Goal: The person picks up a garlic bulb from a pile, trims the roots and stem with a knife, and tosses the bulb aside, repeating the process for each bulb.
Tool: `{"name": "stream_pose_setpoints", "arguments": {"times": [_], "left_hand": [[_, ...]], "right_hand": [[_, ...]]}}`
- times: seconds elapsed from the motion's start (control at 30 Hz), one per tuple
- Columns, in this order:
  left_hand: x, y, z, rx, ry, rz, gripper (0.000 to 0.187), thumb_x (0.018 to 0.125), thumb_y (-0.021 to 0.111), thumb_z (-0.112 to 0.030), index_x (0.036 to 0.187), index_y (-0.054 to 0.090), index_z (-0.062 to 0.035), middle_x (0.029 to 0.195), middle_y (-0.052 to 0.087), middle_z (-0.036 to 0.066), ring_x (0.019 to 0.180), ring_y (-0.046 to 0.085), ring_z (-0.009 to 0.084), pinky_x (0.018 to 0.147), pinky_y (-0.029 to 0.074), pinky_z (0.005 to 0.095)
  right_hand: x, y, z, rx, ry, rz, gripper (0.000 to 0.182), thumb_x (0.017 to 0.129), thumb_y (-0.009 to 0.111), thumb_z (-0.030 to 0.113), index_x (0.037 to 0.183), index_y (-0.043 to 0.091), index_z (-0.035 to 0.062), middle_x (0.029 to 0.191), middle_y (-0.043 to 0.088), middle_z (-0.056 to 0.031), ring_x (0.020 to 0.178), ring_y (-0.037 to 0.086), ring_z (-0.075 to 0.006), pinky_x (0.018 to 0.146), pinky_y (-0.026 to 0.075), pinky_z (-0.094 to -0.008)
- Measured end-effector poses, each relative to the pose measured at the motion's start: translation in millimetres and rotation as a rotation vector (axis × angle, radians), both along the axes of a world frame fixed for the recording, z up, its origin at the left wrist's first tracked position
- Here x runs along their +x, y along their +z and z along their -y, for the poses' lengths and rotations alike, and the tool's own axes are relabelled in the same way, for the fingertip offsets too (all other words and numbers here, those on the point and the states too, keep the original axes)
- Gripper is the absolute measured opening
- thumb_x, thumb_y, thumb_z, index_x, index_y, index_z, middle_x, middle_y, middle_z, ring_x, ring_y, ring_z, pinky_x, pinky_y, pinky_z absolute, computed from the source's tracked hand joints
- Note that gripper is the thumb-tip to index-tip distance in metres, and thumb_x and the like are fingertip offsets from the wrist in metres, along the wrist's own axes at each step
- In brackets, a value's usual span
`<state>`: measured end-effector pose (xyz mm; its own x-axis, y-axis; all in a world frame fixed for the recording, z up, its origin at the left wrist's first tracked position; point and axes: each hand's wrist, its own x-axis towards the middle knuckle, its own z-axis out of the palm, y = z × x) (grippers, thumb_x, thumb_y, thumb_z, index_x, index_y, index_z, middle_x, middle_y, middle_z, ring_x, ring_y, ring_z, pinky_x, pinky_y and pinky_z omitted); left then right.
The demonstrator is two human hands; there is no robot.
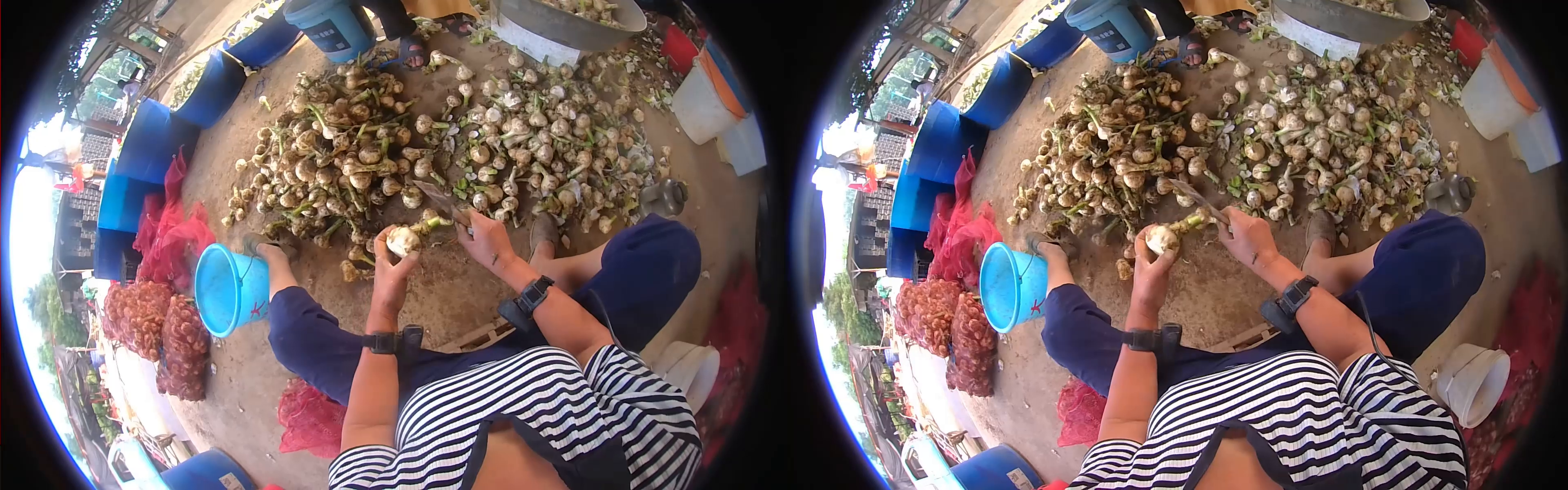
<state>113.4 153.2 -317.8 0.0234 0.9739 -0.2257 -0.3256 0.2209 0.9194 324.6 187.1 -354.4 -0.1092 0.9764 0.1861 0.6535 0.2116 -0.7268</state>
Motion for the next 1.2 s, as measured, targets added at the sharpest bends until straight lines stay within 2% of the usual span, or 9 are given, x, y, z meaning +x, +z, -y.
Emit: {"name": "stream_pose_setpoints", "arguments": {"times": [0.23,0.37,0.43,0.53,0.6,0.7,0.8,0.97,1.2], "left_hand": [[39,-44,-7,-0.181,0.181,0.462,0.038,0.091,0.063,-0.014,0.124,0.045,-0.0126,0.112,0.057,0.006,0.097,0.061,0.0189,0.08,0.055,0.0352],[45,-13,-37,-0.127,0.056,0.524,0.036,0.091,0.063,-0.016,0.122,0.044,-0.0117,0.115,0.058,0.012,0.099,0.062,0.0232,0.079,0.057,0.0329],[50,-12,-95,-0.084,0.079,0.364,0.051,0.092,0.065,-0.028,0.131,0.039,-0.0067,0.124,0.054,0.017,0.11,0.06,0.0276,0.088,0.056,0.0366],[114,84,-197,0.448,-0.318,0.223,0.082,0.093,0.064,-0.036,0.149,0.018,0.0019,0.136,0.046,0.024,0.122,0.053,0.0291,0.106,0.043,0.0394],[126,84,-244,0.522,-0.361,-0.327,0.084,0.093,0.063,-0.039,0.148,0.018,0.0049,0.143,0.04,0.026,0.126,0.049,0.0297,0.106,0.041,0.0375],[70,-40,-234,0.024,-0.247,-1.2,0.091,0.087,0.053,-0.064,0.143,0.032,0.0052,0.128,0.054,0.033,0.117,0.054,0.0466,0.101,0.041,0.0469],[10,-168,-147,-0.582,-0.443,-1.228,0.106,0.082,0.044,-0.077,0.14,0.032,0.0113,0.12,0.057,0.036,0.115,0.057,0.0438,0.096,0.045,0.0474],[56,-218,-126,-0.697,-0.104,-1.053,0.082,0.083,0.071,-0.04,0.136,0.031,0.007,0.12,0.057,0.028,0.101,0.065,0.0328,0.084,0.052,0.0396],[41,-169,-106,-0.29,-0.168,-0.517,0.07,0.079,0.068,0.0,0.138,0.033,-0.0124,0.115,0.058,0.013,0.105,0.059,0.0261,0.088,0.049,0.0371]], "right_hand": [[4,4,-14,0.272,0.056,-0.096,0.012,0.085,0.062,0.013,0.091,0.056,0.0047,0.076,0.063,-0.0119,0.065,0.064,-0.0322,0.057,0.052,-0.0398],[43,-81,-6,-0.497,-0.008,0.189,0.02,0.087,0.057,0.021,0.091,0.054,0.0013,0.078,0.061,-0.0203,0.073,0.06,-0.0409,0.067,0.047,-0.0507],[46,-89,-5,-0.631,-0.031,0.155,0.023,0.088,0.057,0.021,0.092,0.053,-0.0012,0.076,0.062,-0.0203,0.068,0.061,-0.0357,0.064,0.048,-0.0472],[44,-85,-13,-0.802,-0.136,-0.039,0.022,0.089,0.054,0.022,0.093,0.054,-0.0003,0.077,0.061,-0.02,0.07,0.06,-0.0357,0.065,0.047,-0.047],[45,-87,-9,-0.896,-0.24,-0.199,0.022,0.089,0.053,0.022,0.095,0.055,0.0004,0.078,0.061,-0.019,0.073,0.06,-0.0355,0.066,0.046,-0.0467],[47,-107,-23,-0.845,-0.36,-0.342,0.024,0.088,0.055,0.022,0.097,0.057,-0.0004,0.077,0.063,-0.0162,0.07,0.063,-0.0301,0.063,0.048,-0.0432],[47,-142,-25,-0.741,-0.405,-0.381,0.025,0.088,0.056,0.022,0.1,0.059,-0.0003,0.075,0.065,-0.0127,0.063,0.064,-0.0236,0.059,0.049,-0.0391],[48,-129,-27,-0.879,-0.437,-0.457,0.027,0.087,0.059,0.024,0.102,0.06,0.0006,0.071,0.066,-0.0106,0.057,0.064,-0.0202,0.055,0.049,-0.036],[29,-104,-26,-0.605,-0.268,-0.28,0.022,0.088,0.058,0.021,0.099,0.06,0.0011,0.074,0.066,-0.0141,0.062,0.066,-0.0256,0.058,0.05,-0.0382]]}}
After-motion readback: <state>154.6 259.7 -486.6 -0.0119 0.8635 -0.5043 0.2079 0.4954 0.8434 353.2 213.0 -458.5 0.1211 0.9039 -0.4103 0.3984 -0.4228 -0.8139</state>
